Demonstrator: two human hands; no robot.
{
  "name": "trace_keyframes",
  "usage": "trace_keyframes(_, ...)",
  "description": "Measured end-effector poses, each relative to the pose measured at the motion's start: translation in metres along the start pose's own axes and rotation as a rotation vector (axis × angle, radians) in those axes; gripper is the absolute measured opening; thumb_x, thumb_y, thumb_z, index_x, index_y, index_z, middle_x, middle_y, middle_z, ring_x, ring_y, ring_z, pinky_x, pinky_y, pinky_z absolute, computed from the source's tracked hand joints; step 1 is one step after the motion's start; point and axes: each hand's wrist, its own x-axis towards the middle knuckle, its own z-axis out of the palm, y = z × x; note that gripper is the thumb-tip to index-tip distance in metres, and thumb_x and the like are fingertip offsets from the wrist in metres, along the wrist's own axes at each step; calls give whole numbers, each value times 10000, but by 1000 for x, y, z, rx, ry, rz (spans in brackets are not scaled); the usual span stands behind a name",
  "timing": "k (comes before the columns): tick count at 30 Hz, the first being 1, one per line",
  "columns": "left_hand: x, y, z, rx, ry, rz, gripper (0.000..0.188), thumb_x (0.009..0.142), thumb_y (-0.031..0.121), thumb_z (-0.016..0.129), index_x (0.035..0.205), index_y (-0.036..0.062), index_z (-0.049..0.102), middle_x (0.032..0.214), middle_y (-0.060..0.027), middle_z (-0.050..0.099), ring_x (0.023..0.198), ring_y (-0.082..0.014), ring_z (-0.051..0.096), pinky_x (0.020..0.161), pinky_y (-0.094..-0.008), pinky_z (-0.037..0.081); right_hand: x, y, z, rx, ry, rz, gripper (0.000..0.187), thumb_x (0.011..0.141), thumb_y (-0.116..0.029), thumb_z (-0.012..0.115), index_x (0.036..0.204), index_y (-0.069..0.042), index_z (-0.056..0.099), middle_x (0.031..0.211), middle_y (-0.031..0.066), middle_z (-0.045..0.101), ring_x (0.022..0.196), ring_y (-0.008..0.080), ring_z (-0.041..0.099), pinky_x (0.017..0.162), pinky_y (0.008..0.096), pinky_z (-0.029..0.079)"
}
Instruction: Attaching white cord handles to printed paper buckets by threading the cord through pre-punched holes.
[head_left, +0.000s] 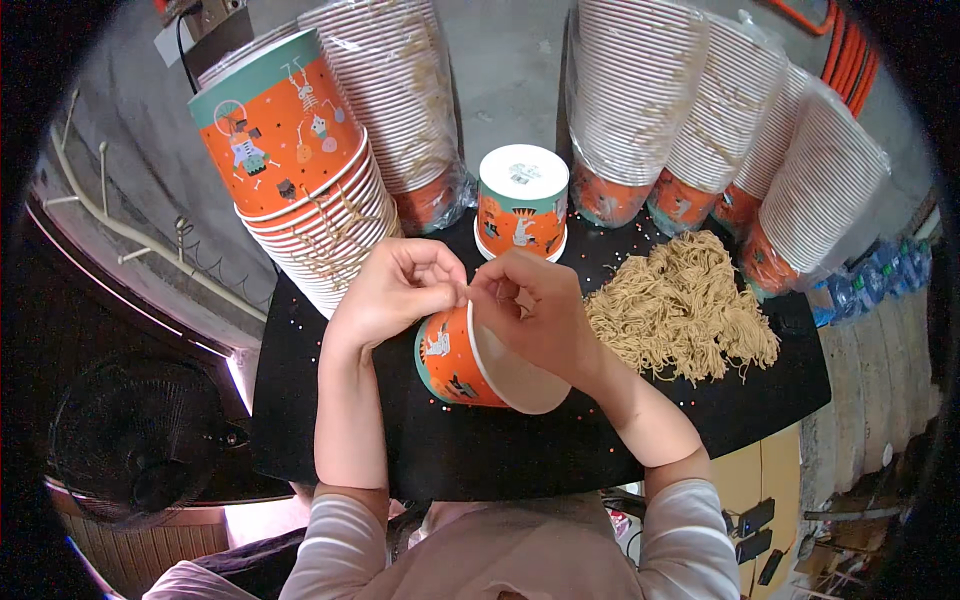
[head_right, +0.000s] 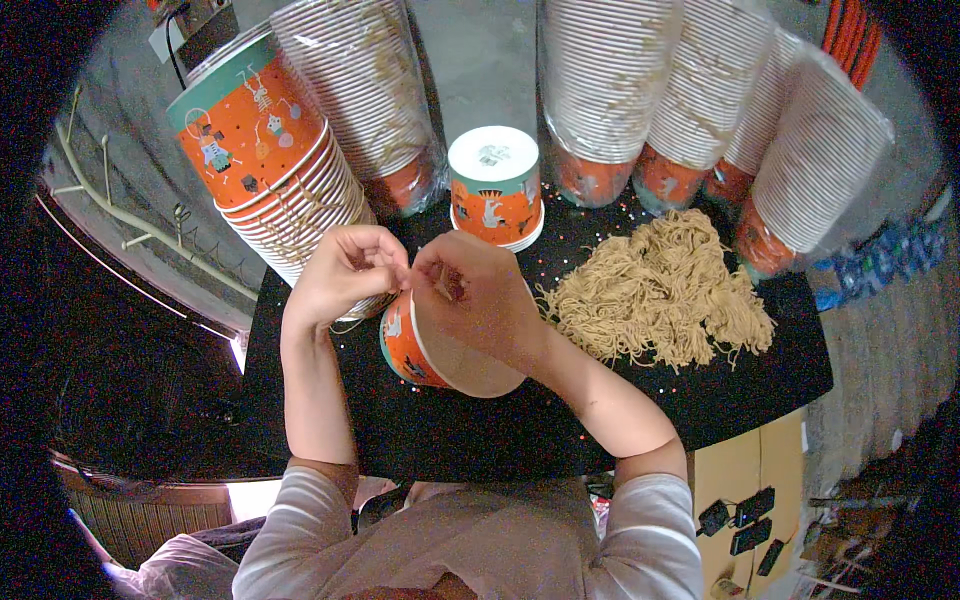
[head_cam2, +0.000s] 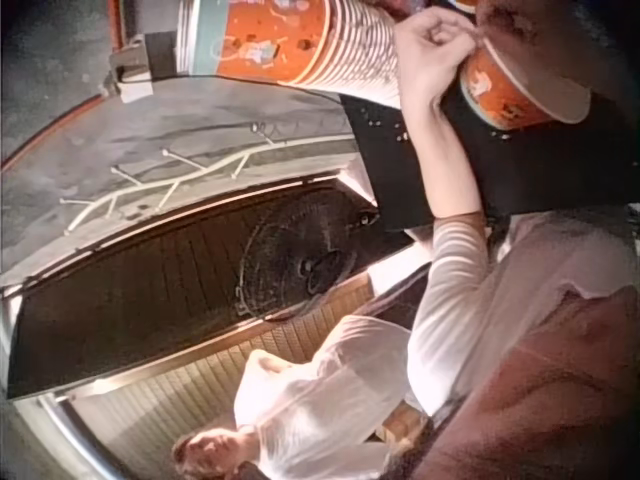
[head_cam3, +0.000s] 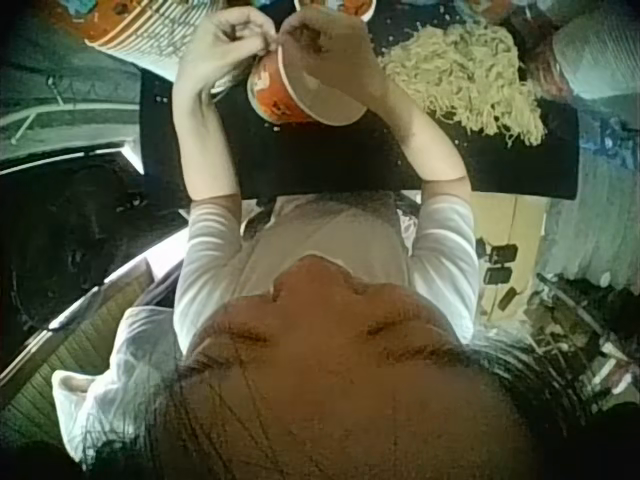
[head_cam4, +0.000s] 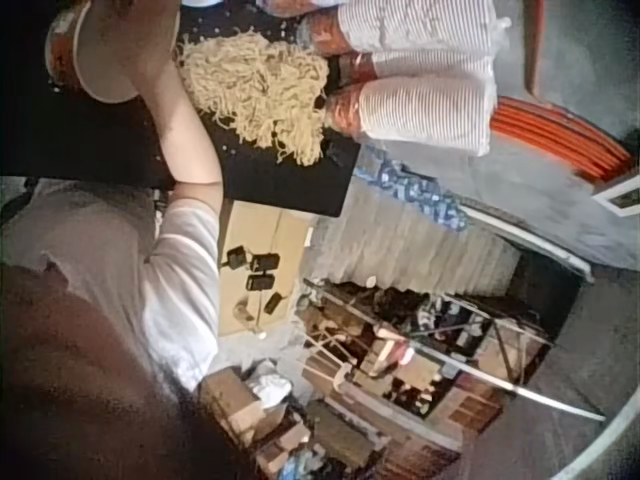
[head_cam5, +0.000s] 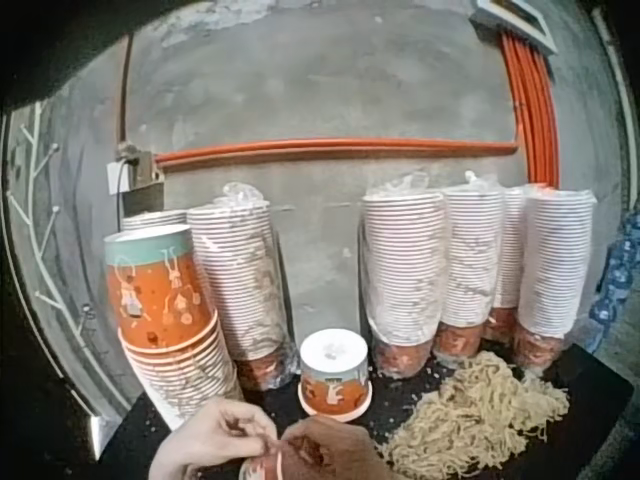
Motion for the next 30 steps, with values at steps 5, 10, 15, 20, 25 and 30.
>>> trace_keyframes(5,0,3,2,-43,-5,20,136,787,-91,626,888,-28,691,805,-52,727,742,-91,690,714,-234,554,1,10,-3,59,-17,-8,88,875,-63,736,890,-14,664,756,70,646,621,120,604,566,272,475)
trace_keyframes(10,-1,1,4,-20,-12,61,63,843,-38,652,893,-18,684,754,-39,705,642,-51,627,596,-206,501,0,9,-3,102,-37,19,52,886,-41,706,879,-9,666,743,64,657,636,91,602,572,268,475)
trace_keyframes(15,-2,6,8,24,-23,32,68,836,-38,648,886,-11,687,731,-19,687,618,-43,605,573,-204,483,-2,10,-2,129,-22,52,54,882,-40,711,873,-8,668,732,53,652,652,86,608,583,269,484)
trace_keyframes(20,-2,9,7,73,-16,51,60,839,-38,647,875,-13,688,714,-12,676,606,-42,599,558,-204,473,-2,13,-2,170,-50,60,63,877,-42,716,883,-3,666,764,47,660,695,72,608,619,260,498)
trace_keyframes(25,-2,2,4,82,7,98,72,842,-43,645,890,-18,692,720,-14,679,616,-45,605,570,-204,481,-2,21,1,219,-70,125,58,894,-53,700,901,-6,666,782,27,660,705,56,586,638,245,493)
trace_keyframes(30,-4,3,-2,48,5,72,64,883,12,703,934,-25,694,772,-20,699,645,-52,627,593,-214,501,-3,25,2,254,-80,177,68,910,-69,698,913,-8,669,774,7,654,703,43,565,633,239,485)
